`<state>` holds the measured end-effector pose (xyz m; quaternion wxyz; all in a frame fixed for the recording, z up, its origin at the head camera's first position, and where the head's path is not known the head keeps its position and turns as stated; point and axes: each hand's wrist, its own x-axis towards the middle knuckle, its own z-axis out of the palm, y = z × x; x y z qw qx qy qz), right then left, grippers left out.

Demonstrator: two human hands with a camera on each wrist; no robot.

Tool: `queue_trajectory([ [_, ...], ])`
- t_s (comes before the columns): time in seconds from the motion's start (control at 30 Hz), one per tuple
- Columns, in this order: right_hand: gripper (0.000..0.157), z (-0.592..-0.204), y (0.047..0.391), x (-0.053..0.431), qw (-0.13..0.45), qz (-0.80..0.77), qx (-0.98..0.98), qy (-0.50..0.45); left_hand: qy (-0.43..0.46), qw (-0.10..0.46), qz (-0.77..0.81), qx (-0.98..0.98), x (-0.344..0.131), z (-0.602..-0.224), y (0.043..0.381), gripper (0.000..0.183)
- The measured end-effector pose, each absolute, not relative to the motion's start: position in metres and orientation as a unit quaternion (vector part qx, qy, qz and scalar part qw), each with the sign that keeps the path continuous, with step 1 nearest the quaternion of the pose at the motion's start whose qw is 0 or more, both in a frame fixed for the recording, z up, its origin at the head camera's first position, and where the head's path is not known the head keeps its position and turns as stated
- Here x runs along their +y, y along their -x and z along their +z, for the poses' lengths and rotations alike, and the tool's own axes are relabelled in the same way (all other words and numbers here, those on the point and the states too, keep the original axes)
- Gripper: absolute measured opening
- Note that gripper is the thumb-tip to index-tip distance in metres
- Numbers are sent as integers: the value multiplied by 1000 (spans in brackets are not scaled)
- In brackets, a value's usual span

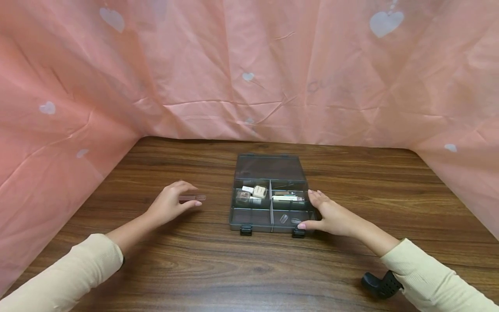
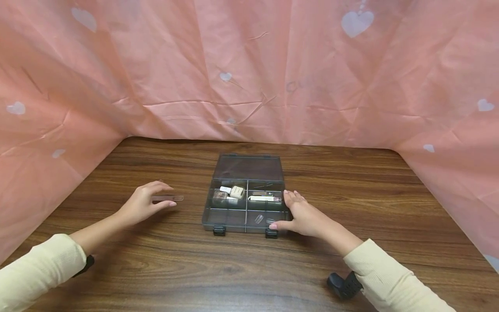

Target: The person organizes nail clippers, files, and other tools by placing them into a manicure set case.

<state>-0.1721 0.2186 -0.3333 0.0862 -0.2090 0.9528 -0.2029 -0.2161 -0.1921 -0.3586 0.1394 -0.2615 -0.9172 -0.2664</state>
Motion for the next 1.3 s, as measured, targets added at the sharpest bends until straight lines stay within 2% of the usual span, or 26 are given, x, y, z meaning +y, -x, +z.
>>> queue_trajectory([
  [0.3,103,-333,173,218,85,-202,954,206,229,114,-236,-937,-215,-365,211,46],
  [0.77,103,-332,172,218,87,-200,954,205,219,110,-203,-948,-231,-376,213,39],
  [0.93,103,-333,172,219,88,-202,954,203,226,124,-184,-949,-228,-376,214,30],
  [1.3,103,-335,172,219,85,-201,954,205,194,89,-187,-959,-228,-375,216,13],
])
